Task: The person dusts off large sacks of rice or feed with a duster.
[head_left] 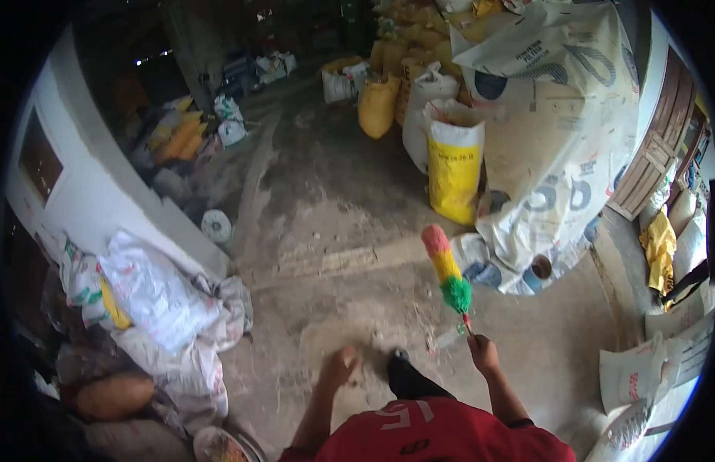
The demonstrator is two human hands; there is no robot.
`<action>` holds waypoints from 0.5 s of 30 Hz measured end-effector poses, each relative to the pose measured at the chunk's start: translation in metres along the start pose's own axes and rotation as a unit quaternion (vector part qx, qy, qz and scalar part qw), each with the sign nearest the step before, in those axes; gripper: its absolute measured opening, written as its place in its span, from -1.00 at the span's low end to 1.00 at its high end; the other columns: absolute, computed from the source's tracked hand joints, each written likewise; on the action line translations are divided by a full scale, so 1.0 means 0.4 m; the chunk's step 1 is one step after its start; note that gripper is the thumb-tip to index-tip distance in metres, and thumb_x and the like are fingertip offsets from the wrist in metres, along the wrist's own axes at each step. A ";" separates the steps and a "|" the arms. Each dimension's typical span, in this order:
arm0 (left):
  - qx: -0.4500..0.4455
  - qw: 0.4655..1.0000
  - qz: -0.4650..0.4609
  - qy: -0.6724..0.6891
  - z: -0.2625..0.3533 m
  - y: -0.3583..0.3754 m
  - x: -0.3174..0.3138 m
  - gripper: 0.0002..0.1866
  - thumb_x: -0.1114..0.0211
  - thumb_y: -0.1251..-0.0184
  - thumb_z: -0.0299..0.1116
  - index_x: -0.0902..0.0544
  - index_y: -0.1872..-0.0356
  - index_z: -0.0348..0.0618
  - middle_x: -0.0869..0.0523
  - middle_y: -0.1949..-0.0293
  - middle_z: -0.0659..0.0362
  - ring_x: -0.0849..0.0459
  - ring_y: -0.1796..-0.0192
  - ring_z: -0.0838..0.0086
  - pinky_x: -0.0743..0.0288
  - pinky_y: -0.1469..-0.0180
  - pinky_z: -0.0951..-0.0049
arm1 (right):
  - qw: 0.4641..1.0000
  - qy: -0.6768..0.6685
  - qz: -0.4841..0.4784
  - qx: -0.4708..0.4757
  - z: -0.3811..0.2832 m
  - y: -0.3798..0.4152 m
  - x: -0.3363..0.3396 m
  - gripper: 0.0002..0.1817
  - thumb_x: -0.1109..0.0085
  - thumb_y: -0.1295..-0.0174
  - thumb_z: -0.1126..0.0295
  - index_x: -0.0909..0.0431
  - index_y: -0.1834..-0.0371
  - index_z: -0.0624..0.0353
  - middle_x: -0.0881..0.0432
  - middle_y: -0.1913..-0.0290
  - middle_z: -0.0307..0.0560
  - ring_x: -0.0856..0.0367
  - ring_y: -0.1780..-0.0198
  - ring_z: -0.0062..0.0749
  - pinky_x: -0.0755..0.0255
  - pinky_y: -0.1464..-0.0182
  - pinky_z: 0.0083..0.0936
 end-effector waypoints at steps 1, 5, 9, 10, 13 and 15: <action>0.009 0.996 -0.085 -0.016 -0.010 -0.073 -0.009 -0.47 -0.22 -0.04 0.00 -0.49 0.06 -0.21 -0.60 0.17 -0.03 -0.55 0.08 0.13 -0.38 0.04 0.28 | 1.000 -0.008 0.005 0.002 -0.029 -0.105 -0.009 -0.64 0.03 -0.17 0.19 -0.44 0.54 0.32 -0.42 0.67 0.09 -0.41 0.62 -0.18 -0.27 0.50 -0.35; 0.052 0.967 -0.248 0.022 -0.063 -0.270 0.074 -0.41 -0.25 -0.07 -0.03 -0.41 -0.05 -0.22 -0.56 0.09 -0.07 -0.55 0.04 0.19 -0.41 0.02 0.33 | 0.996 0.036 -0.069 -0.038 -0.171 -0.448 -0.012 -0.65 0.04 -0.15 0.14 -0.48 0.44 0.28 -0.50 0.48 0.24 -0.49 0.35 0.13 -0.33 0.35 -0.19; 0.178 0.983 0.030 0.011 -0.156 -0.427 0.302 -0.45 -0.28 -0.02 -0.07 -0.45 0.01 -0.22 -0.60 0.19 -0.09 -0.57 0.11 0.15 -0.43 0.09 0.30 | 0.997 0.011 -0.071 0.021 -0.317 -0.791 -0.090 -0.66 0.02 -0.15 0.17 -0.48 0.42 0.29 -0.50 0.49 0.24 -0.50 0.36 0.12 -0.34 0.36 -0.23; 0.216 0.974 0.065 0.015 -0.198 -0.466 0.338 -0.45 -0.28 -0.02 -0.07 -0.45 0.02 -0.23 -0.61 0.22 -0.08 -0.59 0.15 0.16 -0.44 0.13 0.30 | 0.997 -0.004 -0.068 0.044 -0.348 -0.870 -0.122 -0.66 0.02 -0.15 0.17 -0.48 0.41 0.29 -0.50 0.49 0.24 -0.50 0.37 0.12 -0.34 0.36 -0.24; 0.319 0.945 0.036 -0.062 -0.383 -0.582 0.347 -0.37 -0.26 0.00 0.01 -0.43 -0.01 -0.28 -0.59 0.17 -0.09 -0.56 0.10 0.12 -0.43 0.09 0.28 | 0.995 -0.023 -0.066 0.066 -0.397 -1.100 -0.261 -0.67 0.02 -0.16 0.17 -0.49 0.39 0.28 -0.51 0.49 0.24 -0.50 0.37 0.11 -0.35 0.35 -0.25; 0.375 0.916 -0.099 -0.103 -0.488 -0.690 0.337 -0.23 -0.19 0.02 0.17 -0.38 -0.08 -0.29 -0.47 -0.02 -0.11 -0.43 -0.10 0.12 -0.32 -0.10 0.28 | 0.996 -0.033 -0.066 0.049 -0.452 -1.221 -0.339 -0.65 0.03 -0.17 0.14 -0.49 0.38 0.26 -0.51 0.48 0.23 -0.51 0.37 0.10 -0.35 0.36 -0.27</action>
Point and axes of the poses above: each hand's wrist, its own y-axis away from the middle knuckle, its own x-axis out of the back of the hand, z = x × y, the point moved 3 cm from there along -y, towards the middle knuckle
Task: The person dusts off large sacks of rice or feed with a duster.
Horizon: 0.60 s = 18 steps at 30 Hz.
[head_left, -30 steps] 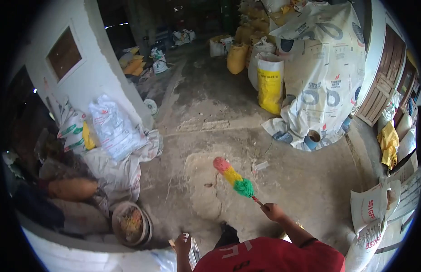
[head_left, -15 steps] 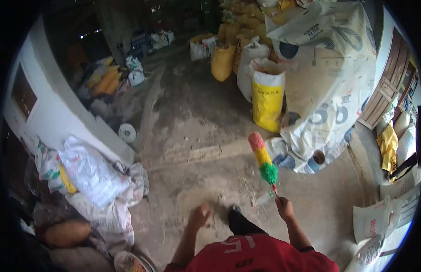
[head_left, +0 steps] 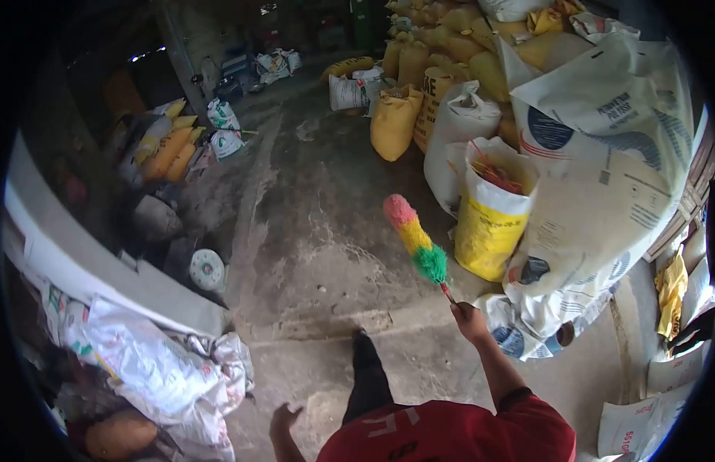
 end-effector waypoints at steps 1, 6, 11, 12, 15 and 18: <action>-0.014 0.994 -0.093 -0.056 0.013 -0.092 0.004 -0.17 -0.16 0.05 0.24 -0.35 -0.11 -0.27 -0.41 -0.10 -0.08 -0.36 -0.16 0.15 -0.25 -0.17 0.30 | 0.998 0.029 -0.040 -0.025 0.011 -0.068 -0.044 -0.64 0.03 -0.17 0.11 -0.49 0.35 0.25 -0.53 0.46 0.22 -0.51 0.34 0.09 -0.36 0.33 -0.27; -0.034 0.993 -0.117 -0.004 0.293 -0.437 0.287 -0.19 -0.15 0.03 0.24 -0.36 -0.11 -0.24 -0.45 -0.05 -0.09 -0.41 -0.12 0.16 -0.28 -0.13 0.30 | 0.979 0.150 -0.105 -0.088 -0.083 -0.413 -0.140 -0.59 0.03 -0.14 0.01 -0.53 0.32 0.17 -0.55 0.43 0.16 -0.53 0.32 0.01 -0.37 0.29 -0.24; -0.204 0.977 -0.004 -0.060 0.724 -0.743 0.672 -0.30 -0.14 -0.04 0.15 -0.38 -0.06 -0.23 -0.52 0.05 -0.12 -0.47 -0.03 0.08 -0.34 -0.05 0.23 | 0.975 0.157 -0.091 -0.126 -0.202 -0.652 -0.063 -0.63 0.05 -0.14 0.04 -0.52 0.27 0.09 -0.58 0.36 0.14 -0.54 0.27 0.03 -0.38 0.22 -0.19; -0.251 0.966 0.018 -0.065 0.826 -0.797 0.732 -0.32 -0.15 -0.04 0.13 -0.38 -0.05 -0.23 -0.53 0.07 -0.12 -0.48 -0.02 0.09 -0.35 -0.04 0.23 | 0.980 0.157 -0.056 -0.109 -0.212 -0.708 -0.038 -0.65 0.05 -0.14 0.06 -0.53 0.26 0.08 -0.58 0.37 0.12 -0.54 0.29 0.03 -0.39 0.24 -0.19; -0.299 0.949 0.030 -0.099 1.113 -0.969 0.847 -0.35 -0.20 -0.04 0.06 -0.40 -0.04 -0.24 -0.55 0.10 -0.11 -0.50 0.01 0.13 -0.37 0.00 0.27 | 0.970 0.209 0.040 -0.114 -0.211 -0.893 0.072 -0.69 0.05 -0.14 0.11 -0.56 0.30 0.08 -0.58 0.44 0.10 -0.56 0.38 -0.01 -0.40 0.31 -0.20; -0.356 0.931 0.021 -0.081 1.352 -1.088 0.846 -0.37 -0.16 -0.07 0.06 -0.40 -0.04 -0.24 -0.52 0.06 -0.13 -0.47 -0.03 0.10 -0.33 -0.04 0.25 | 0.963 0.188 0.166 -0.095 -0.173 -1.105 0.174 -0.76 -0.08 -0.08 0.20 -0.58 0.38 0.13 -0.55 0.54 0.10 -0.55 0.45 -0.02 -0.40 0.39 -0.26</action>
Point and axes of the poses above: each hand's wrist, its own y-axis away from the middle knuckle, its own x-axis out of the back of the hand, z = x × y, the point moved 3 cm from there along -y, towards the middle knuckle
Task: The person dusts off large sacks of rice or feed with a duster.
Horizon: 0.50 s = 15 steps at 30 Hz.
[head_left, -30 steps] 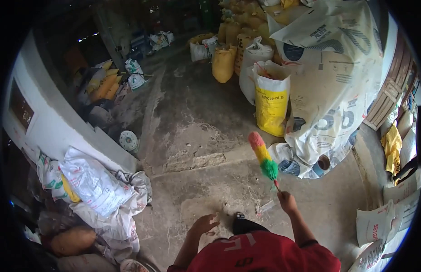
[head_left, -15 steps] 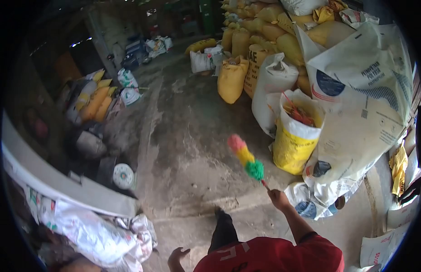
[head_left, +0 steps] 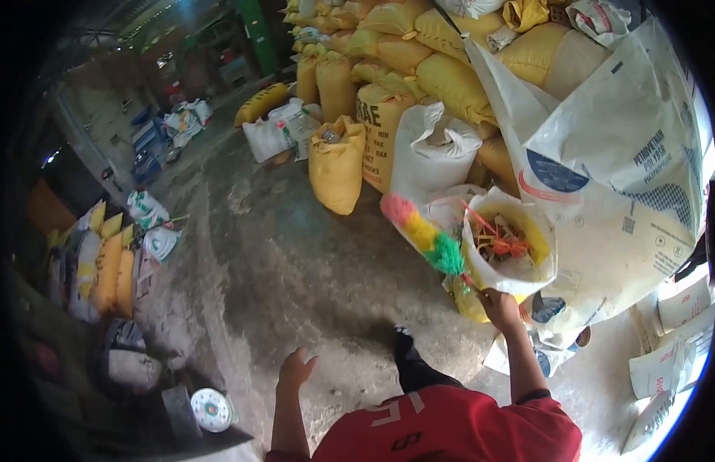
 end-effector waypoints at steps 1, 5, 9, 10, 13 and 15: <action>-0.032 0.999 0.022 0.029 0.035 -0.077 -0.001 -0.37 -0.17 -0.07 0.06 -0.40 -0.04 -0.23 -0.52 0.06 -0.13 -0.48 -0.02 0.10 -0.34 -0.04 0.26 | 0.999 -0.004 0.035 -0.008 0.001 -0.084 0.002 -0.76 -0.09 -0.07 0.21 -0.57 0.37 0.15 -0.55 0.54 0.12 -0.54 0.45 0.01 -0.39 0.39 -0.25; -0.148 0.979 -0.137 0.024 -0.016 -0.365 -0.212 -0.34 -0.20 -0.06 0.07 -0.37 -0.09 -0.22 -0.53 0.06 -0.10 -0.53 0.03 0.14 -0.39 0.01 0.28 | 0.995 -0.024 0.073 -0.057 -0.005 -0.400 -0.010 -0.73 -0.04 -0.09 0.19 -0.54 0.37 0.17 -0.54 0.47 0.18 -0.53 0.38 0.05 -0.38 0.34 -0.20; 0.073 0.962 -0.227 0.133 0.059 -0.443 0.008 -0.36 -0.23 -0.05 0.02 -0.38 -0.08 -0.20 -0.56 0.09 -0.07 -0.55 0.04 0.23 -0.41 0.04 0.31 | 0.985 0.002 0.079 -0.152 0.014 -0.684 -0.058 -0.69 -0.01 -0.10 0.16 -0.53 0.40 0.21 -0.54 0.44 0.22 -0.52 0.32 0.10 -0.38 0.29 -0.15; 0.102 0.967 -0.165 0.165 0.020 -0.476 0.054 -0.37 -0.24 -0.05 0.00 -0.39 -0.07 -0.20 -0.57 0.10 -0.07 -0.56 0.05 0.25 -0.42 0.05 0.32 | 0.981 0.023 0.052 -0.187 0.031 -0.752 -0.079 -0.68 -0.01 -0.10 0.15 -0.52 0.41 0.23 -0.54 0.43 0.23 -0.52 0.31 0.12 -0.38 0.28 -0.14; 0.179 0.974 0.011 0.141 -0.055 -0.573 0.203 -0.39 -0.25 -0.03 0.00 -0.42 -0.04 -0.20 -0.60 0.15 -0.05 -0.58 0.09 0.20 -0.45 0.10 0.31 | 0.979 0.002 0.075 -0.189 0.046 -0.924 -0.138 -0.67 0.01 -0.10 0.19 -0.52 0.37 0.30 -0.53 0.39 0.28 -0.51 0.29 0.14 -0.37 0.25 -0.15; 0.223 0.973 0.013 0.055 -0.135 -0.651 0.218 -0.35 -0.24 0.00 0.07 -0.43 -0.03 -0.22 -0.58 0.12 -0.05 -0.55 0.06 0.15 -0.43 0.06 0.28 | 0.974 0.016 0.093 -0.205 0.036 -1.012 -0.168 -0.67 0.01 -0.10 0.20 -0.52 0.36 0.31 -0.53 0.38 0.29 -0.51 0.28 0.14 -0.37 0.25 -0.16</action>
Point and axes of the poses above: each hand's wrist, its own y-axis away from the middle knuckle, its own x-axis out of the back of the hand, z = x × y, the point moved 3 cm from there along -y, towards the middle knuckle
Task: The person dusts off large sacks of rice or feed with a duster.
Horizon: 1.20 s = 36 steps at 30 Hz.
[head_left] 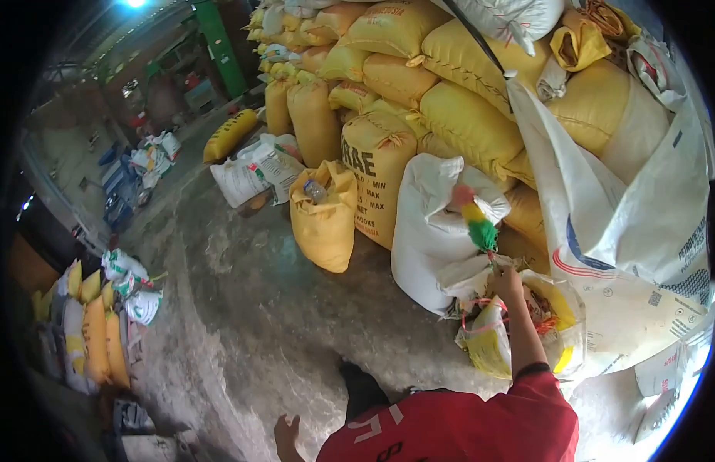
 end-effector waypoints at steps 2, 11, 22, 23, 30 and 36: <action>0.005 0.989 -0.098 -0.108 -0.010 -0.134 0.004 -0.26 -0.18 0.03 0.18 -0.41 -0.06 -0.21 -0.52 0.03 -0.06 -0.47 -0.04 0.14 -0.36 -0.04 0.27 | 0.999 -0.015 0.019 -0.026 -0.033 -0.052 -0.054 -0.66 0.04 -0.14 0.21 -0.51 0.36 0.33 -0.53 0.41 0.29 -0.52 0.28 0.12 -0.37 0.27 -0.17; -0.133 0.975 -0.164 -0.075 0.457 -0.833 0.319 -0.31 -0.15 -0.06 0.11 -0.36 -0.11 -0.21 -0.46 -0.06 -0.04 -0.41 -0.12 0.16 -0.27 -0.13 0.29 | 0.966 -0.142 0.207 -0.066 -0.426 -0.168 -0.207 -0.72 0.03 -0.19 0.27 -0.48 0.32 0.33 -0.51 0.52 0.17 -0.50 0.47 -0.07 -0.34 0.37 -0.32; -0.292 0.929 -0.173 -0.147 0.807 -1.258 0.387 -0.42 -0.18 -0.12 -0.04 -0.40 -0.05 -0.26 -0.52 0.04 -0.11 -0.47 -0.06 0.17 -0.34 -0.03 0.32 | 0.992 -0.093 0.048 -0.069 -0.734 -0.514 -0.388 -0.77 -0.07 -0.09 0.25 -0.56 0.37 0.19 -0.55 0.51 0.08 -0.54 0.42 -0.14 -0.37 0.36 -0.34; -0.280 0.919 -0.231 -0.152 0.803 -1.294 0.352 -0.42 -0.17 -0.12 -0.03 -0.41 -0.04 -0.27 -0.52 0.03 -0.11 -0.46 -0.07 0.18 -0.33 -0.04 0.33 | 0.992 -0.093 0.047 -0.065 -0.728 -0.583 -0.451 -0.77 -0.07 -0.09 0.25 -0.56 0.37 0.19 -0.55 0.51 0.08 -0.54 0.42 -0.14 -0.37 0.36 -0.34; -0.094 0.927 -0.327 -0.157 0.725 -1.475 0.369 -0.37 -0.16 -0.08 0.04 -0.41 -0.06 -0.24 -0.56 0.07 -0.03 -0.51 0.01 0.15 -0.38 0.01 0.30 | 0.935 -0.302 -0.117 -0.142 -0.887 -0.887 -1.087 -0.63 0.13 -0.19 0.17 -0.49 0.24 0.29 -0.56 0.23 0.11 -0.53 0.20 -0.19 -0.36 0.14 -0.27; -0.038 0.963 -0.254 -0.085 0.878 -1.705 0.433 -0.39 -0.16 -0.09 0.03 -0.42 -0.04 -0.26 -0.57 0.10 -0.02 -0.53 0.04 0.18 -0.39 0.03 0.31 | 0.880 0.188 -0.421 0.112 -1.076 -0.867 -1.047 -0.65 0.17 -0.18 0.09 -0.53 0.20 0.03 -0.57 0.19 0.03 -0.53 0.13 -0.12 -0.37 0.10 -0.23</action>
Point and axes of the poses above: each hand's wrist, its own y-axis away from the middle knuckle, its own x-axis out of the back of the hand, z = x × y, the point moved 3 cm from there along -y, towards the middle knuckle
